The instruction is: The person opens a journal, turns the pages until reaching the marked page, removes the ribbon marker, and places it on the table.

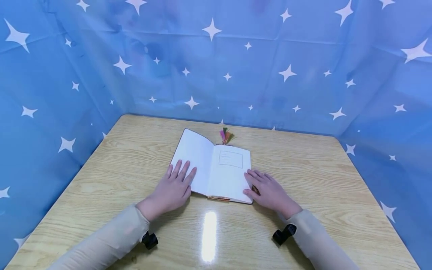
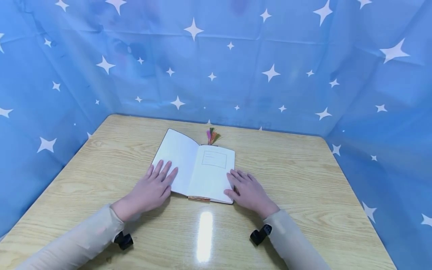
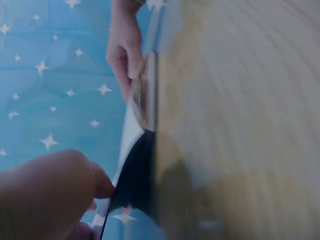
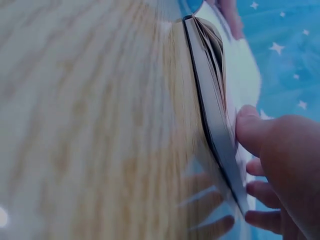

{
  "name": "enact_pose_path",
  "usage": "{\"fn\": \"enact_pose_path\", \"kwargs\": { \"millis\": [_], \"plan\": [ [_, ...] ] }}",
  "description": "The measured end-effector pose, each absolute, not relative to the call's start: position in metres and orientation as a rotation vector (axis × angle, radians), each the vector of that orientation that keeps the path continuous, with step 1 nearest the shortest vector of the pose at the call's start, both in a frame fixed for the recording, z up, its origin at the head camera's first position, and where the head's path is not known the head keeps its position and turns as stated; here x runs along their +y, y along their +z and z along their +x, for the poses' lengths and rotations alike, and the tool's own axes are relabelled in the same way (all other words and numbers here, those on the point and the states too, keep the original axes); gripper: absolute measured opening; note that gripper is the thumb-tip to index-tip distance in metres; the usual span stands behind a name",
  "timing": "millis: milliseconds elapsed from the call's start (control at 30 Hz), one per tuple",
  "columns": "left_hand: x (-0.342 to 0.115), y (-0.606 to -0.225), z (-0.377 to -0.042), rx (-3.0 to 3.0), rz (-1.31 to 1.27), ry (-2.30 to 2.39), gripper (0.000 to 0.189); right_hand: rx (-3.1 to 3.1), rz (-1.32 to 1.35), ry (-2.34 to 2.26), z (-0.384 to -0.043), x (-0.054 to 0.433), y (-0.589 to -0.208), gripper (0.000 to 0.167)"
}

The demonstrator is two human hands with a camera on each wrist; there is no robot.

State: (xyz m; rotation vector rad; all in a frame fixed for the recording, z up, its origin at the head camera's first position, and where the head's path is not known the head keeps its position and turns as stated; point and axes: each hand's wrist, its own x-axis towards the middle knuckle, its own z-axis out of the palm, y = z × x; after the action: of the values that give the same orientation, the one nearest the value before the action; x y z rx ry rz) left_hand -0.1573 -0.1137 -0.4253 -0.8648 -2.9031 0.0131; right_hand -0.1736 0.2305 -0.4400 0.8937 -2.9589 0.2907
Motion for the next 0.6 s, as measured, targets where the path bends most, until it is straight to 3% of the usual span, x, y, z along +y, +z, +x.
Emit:
{"fn": "enact_pose_path", "kwargs": {
  "millis": [600],
  "plan": [
    [-0.121, -0.445, -0.159, -3.061, -0.814, -0.296, 0.069, -2.952, 0.954, 0.297, -0.175, 0.232, -0.44, 0.065]
  ]
}}
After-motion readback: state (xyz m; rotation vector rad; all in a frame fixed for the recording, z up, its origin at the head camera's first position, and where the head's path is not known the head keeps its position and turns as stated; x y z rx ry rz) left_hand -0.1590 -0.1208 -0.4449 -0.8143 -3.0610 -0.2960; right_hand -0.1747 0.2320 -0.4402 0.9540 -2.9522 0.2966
